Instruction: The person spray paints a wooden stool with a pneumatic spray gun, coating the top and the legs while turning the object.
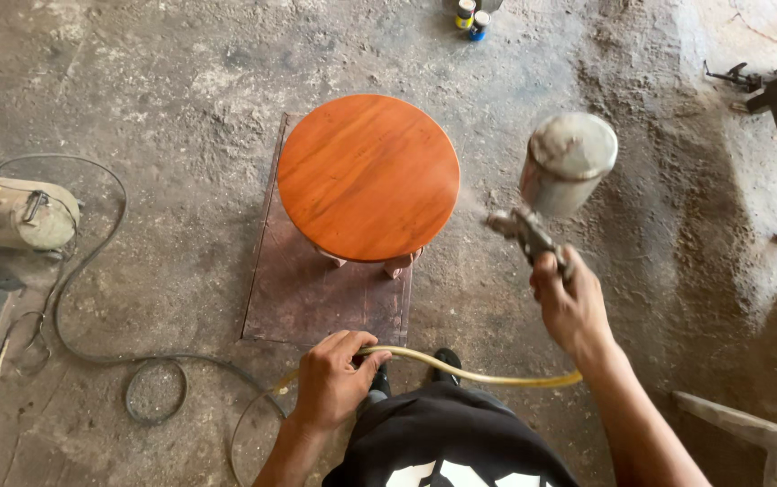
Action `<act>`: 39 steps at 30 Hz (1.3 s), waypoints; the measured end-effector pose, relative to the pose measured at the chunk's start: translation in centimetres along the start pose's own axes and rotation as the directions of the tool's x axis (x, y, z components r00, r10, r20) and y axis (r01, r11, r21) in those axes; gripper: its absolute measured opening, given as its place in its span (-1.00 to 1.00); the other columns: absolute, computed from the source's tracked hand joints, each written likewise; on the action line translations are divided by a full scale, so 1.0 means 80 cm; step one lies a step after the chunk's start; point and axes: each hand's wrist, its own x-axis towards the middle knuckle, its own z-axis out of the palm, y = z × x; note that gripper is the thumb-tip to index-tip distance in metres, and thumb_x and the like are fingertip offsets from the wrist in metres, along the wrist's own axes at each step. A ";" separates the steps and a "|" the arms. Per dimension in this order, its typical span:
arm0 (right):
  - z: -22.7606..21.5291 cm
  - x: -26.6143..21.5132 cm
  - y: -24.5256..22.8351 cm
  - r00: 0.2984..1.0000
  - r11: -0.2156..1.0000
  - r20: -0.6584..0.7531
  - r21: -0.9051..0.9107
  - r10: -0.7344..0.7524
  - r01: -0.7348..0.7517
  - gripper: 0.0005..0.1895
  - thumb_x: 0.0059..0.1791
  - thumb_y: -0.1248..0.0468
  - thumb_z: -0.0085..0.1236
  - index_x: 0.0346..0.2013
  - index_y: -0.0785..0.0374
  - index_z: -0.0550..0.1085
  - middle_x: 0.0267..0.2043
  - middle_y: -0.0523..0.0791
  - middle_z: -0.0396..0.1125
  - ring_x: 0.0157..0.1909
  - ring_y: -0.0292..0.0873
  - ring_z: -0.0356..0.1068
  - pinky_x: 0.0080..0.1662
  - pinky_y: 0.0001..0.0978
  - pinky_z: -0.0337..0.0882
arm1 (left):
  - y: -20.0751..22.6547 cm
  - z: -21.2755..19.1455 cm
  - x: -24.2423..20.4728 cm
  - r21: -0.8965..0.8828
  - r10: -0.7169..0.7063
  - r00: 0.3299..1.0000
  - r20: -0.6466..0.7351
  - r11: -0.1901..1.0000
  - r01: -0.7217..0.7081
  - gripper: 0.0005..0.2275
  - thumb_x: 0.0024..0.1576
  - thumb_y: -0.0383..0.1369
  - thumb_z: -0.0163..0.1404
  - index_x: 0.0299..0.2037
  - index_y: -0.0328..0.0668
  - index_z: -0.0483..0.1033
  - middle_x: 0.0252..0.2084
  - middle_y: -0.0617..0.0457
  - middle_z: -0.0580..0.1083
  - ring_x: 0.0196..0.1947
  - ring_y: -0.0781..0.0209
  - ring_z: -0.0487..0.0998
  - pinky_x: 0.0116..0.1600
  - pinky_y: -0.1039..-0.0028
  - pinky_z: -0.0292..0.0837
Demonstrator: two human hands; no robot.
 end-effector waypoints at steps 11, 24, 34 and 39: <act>0.015 0.062 -0.034 0.997 0.999 -0.081 -0.028 -0.018 0.016 -0.39 0.15 -0.24 -0.31 -0.30 0.25 0.35 -0.46 -0.14 0.34 -0.44 -0.24 0.33 -0.36 -0.29 0.37 | -0.016 -0.023 -0.032 -0.053 0.010 0.999 -0.037 0.999 -0.012 -0.81 -0.03 -0.45 0.25 -0.21 -0.20 0.61 -0.34 0.02 0.61 -0.39 0.20 0.67 -0.33 0.43 0.59; 0.037 -0.094 -0.050 0.953 1.000 0.304 0.004 0.000 -0.001 -0.47 0.00 -0.25 -0.17 -0.18 0.14 0.38 -0.60 -0.14 0.23 -0.54 -0.24 0.17 -0.47 -0.28 0.20 | -0.012 -0.039 -0.036 -0.065 -0.077 0.996 -0.041 0.995 0.074 -0.77 -0.09 -0.46 0.30 -0.22 -0.20 0.62 -0.33 -0.03 0.60 -0.36 0.10 0.64 -0.27 0.35 0.55; 0.012 -0.003 -0.060 0.998 0.999 0.059 0.039 0.030 -0.033 -0.51 0.15 -0.15 -0.29 -0.25 0.19 0.38 -0.43 -0.16 0.35 -0.47 -0.26 0.27 -0.44 -0.33 0.33 | -0.018 -0.029 -0.039 -0.099 -0.028 0.998 -0.061 0.995 0.022 -0.79 -0.05 -0.46 0.29 -0.23 -0.23 0.60 -0.36 -0.02 0.58 -0.37 0.09 0.63 -0.29 0.34 0.53; 0.007 0.053 -0.065 0.985 0.996 -0.150 0.022 -0.083 0.087 -0.40 0.20 -0.24 -0.27 -0.26 0.24 0.36 -0.46 -0.19 0.33 -0.49 -0.32 0.28 -0.43 -0.38 0.34 | -0.010 -0.028 -0.036 -0.071 -0.027 0.992 -0.125 0.997 0.018 -0.80 -0.05 -0.45 0.30 -0.24 -0.23 0.60 -0.35 -0.03 0.58 -0.37 0.07 0.63 -0.29 0.32 0.52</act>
